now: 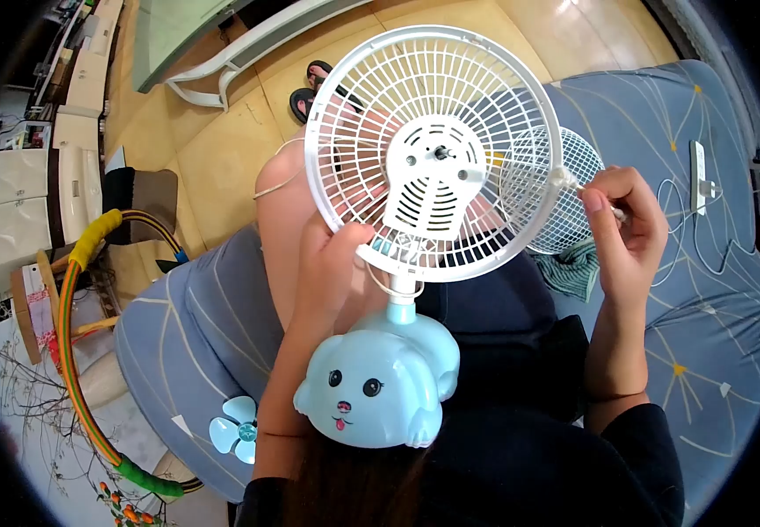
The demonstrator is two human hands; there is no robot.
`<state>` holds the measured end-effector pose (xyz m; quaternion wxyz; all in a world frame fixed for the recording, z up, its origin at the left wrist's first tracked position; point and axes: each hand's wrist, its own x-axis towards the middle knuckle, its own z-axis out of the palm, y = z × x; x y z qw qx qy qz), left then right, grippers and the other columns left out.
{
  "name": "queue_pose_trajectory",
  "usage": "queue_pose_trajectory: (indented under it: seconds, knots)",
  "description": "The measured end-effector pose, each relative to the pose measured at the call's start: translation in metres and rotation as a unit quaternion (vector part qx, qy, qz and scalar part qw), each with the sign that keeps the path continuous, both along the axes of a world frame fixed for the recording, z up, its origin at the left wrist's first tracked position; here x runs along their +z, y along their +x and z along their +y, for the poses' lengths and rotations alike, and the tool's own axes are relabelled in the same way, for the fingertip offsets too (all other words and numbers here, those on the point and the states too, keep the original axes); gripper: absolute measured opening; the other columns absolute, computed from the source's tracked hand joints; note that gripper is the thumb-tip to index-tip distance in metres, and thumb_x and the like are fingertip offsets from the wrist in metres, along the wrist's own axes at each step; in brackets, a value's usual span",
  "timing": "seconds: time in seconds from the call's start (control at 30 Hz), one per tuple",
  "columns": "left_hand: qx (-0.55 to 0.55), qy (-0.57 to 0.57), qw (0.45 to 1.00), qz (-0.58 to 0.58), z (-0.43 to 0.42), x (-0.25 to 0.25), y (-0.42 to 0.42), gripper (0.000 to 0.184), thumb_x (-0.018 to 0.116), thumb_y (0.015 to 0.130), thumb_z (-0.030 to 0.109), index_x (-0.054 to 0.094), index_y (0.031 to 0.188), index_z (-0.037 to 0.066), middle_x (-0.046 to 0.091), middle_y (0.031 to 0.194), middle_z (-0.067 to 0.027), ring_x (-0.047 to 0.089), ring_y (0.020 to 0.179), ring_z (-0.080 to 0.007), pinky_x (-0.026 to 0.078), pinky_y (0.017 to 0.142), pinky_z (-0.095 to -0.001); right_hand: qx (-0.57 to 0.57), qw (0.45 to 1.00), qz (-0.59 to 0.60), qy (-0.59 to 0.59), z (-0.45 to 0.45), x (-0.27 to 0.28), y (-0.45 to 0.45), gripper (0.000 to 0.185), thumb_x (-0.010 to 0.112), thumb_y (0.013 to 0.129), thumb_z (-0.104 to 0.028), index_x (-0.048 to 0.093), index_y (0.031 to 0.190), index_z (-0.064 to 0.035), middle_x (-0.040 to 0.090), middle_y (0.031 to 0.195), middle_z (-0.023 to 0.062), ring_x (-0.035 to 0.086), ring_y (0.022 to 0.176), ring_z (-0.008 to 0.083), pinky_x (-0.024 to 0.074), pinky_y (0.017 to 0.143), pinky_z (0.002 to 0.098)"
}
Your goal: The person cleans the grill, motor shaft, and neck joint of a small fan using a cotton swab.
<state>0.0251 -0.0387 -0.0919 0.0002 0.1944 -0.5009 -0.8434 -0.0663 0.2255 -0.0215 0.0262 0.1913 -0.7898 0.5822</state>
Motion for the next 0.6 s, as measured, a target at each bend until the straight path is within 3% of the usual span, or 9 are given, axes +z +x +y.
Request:
queue_pose_trajectory:
  seconds: [0.1,0.17,0.33,0.5,0.6]
  knots:
    - [0.041,-0.021,0.998,-0.043,-0.001,0.01,-0.001,0.036,0.049,0.095,0.011,0.06,0.125,-0.006,0.07,0.11,-0.0123,0.068,0.096,-0.0175,0.055,0.085,-0.0292,-0.019,0.999,0.001,-0.026,0.006,0.001,0.003,0.006,0.066,0.091,0.001,0.062,0.086,-0.0001,0.058,0.079,-0.0022,0.041,0.066,0.0025,0.028,0.058,0.0189]
    - [0.068,-0.04,0.996,0.028,0.002,0.016,-0.004,0.034,0.048,0.101,0.015,0.059,0.126,-0.005,0.069,0.111,-0.0125,0.067,0.099,-0.0169,0.054,0.087,-0.0278,-0.024,0.999,0.024,-0.021,0.013,0.001,0.004,0.006,0.066,0.091,0.0,0.062,0.086,-0.0003,0.057,0.079,-0.0024,0.041,0.066,0.0024,0.0276,0.058,0.0186]
    - [0.089,-0.044,0.994,0.041,0.003,0.016,-0.002,0.034,0.048,0.103,0.013,0.053,0.132,-0.005,0.065,0.12,-0.0122,0.063,0.109,-0.0159,0.049,0.094,-0.0282,-0.048,0.998,0.024,-0.035,0.036,0.009,0.003,0.008,0.066,0.092,-0.002,0.061,0.086,-0.0004,0.054,0.078,-0.0032,0.039,0.067,0.0024,0.0266,0.058,0.0188]
    - [0.026,-0.159,0.987,0.026,-0.055,0.033,0.024,0.03,0.05,0.104,0.011,0.059,0.124,-0.008,0.067,0.117,-0.0121,0.062,0.106,-0.0138,0.048,0.093,-0.0281,-0.047,0.996,0.043,-0.061,0.033,0.011,0.01,0.009,0.065,0.092,-0.003,0.061,0.086,-0.0002,0.054,0.078,-0.0031,0.038,0.067,0.0025,0.0261,0.058,0.0193]
    - [0.062,-0.312,0.947,0.042,-0.071,0.05,0.033,0.03,0.049,0.105,0.012,0.061,0.123,-0.009,0.068,0.117,-0.0118,0.062,0.106,-0.014,0.049,0.092,-0.029,-0.047,0.996,0.041,-0.07,0.035,0.012,0.012,0.009,0.065,0.092,-0.003,0.061,0.086,-0.0002,0.053,0.078,-0.0033,0.038,0.066,0.0024,0.026,0.058,0.0193]
